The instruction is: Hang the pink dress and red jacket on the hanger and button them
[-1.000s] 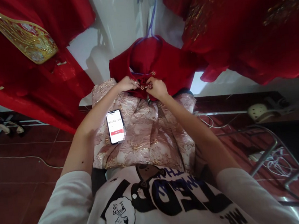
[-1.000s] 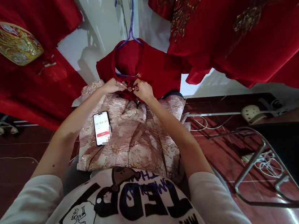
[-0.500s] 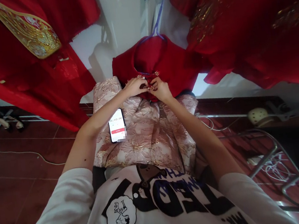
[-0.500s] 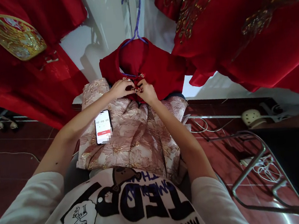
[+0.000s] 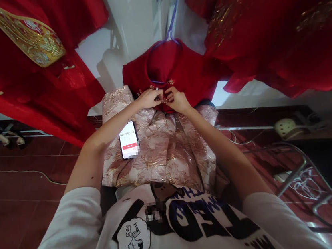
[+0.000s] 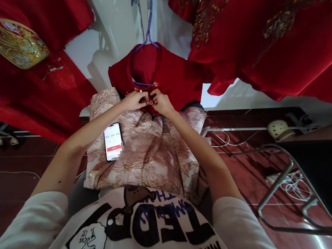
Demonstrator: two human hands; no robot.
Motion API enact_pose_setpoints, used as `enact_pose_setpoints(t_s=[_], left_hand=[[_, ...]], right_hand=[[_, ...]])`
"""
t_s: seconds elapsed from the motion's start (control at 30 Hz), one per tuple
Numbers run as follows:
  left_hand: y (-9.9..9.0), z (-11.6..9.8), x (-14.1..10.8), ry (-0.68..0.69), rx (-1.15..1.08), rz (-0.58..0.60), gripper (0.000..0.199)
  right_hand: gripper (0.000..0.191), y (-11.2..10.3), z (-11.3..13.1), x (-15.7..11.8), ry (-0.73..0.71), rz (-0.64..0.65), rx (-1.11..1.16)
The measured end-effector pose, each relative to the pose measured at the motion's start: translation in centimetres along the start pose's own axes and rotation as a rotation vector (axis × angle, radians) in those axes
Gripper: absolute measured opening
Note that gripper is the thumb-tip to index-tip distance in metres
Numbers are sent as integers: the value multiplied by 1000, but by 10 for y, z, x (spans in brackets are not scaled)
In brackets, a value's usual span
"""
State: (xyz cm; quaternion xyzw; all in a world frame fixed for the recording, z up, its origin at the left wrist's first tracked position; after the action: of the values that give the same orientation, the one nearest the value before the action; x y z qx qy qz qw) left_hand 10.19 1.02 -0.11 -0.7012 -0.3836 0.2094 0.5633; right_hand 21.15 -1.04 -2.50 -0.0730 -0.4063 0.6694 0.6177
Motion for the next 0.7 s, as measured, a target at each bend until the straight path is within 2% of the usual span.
enact_pose_setpoints(t_s=[0.1,0.27,0.4,0.53,0.63,0.7], left_hand=[[5,-3,2,5,-6,24,15],[13,-9,-1,0,235,81,27],[10,-11,-6,27,277,22,27],[1,6,-7,12,279,-17,21],[-9,22,-13,-43,242,54,19],[-23,23,-19,-69,173,47,21]], right_hand=[[37,-1,1,-1,-11,-11,23],[37,-1,0,-3,-5,-22,9],[33,-1,6,-6,5,2,-19],[27,-16,13,-15,13,41,-144],[26,-37,12,-27,47,135,-257],[25,-46,8,-36,88,298,-277]])
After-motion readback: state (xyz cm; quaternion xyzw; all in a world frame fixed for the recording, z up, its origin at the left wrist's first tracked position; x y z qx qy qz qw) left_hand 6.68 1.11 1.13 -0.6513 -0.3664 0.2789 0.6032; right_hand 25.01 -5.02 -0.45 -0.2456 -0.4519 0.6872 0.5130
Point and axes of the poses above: each hand's wrist, its own x-axis towards the middle knuckle, its own y-axis out of the palm, z = x × y, the point moved 9 cm from there along x, towards the middle knuckle, and after that the axes turned 14 degrees about -y, right-handed, at the moved point
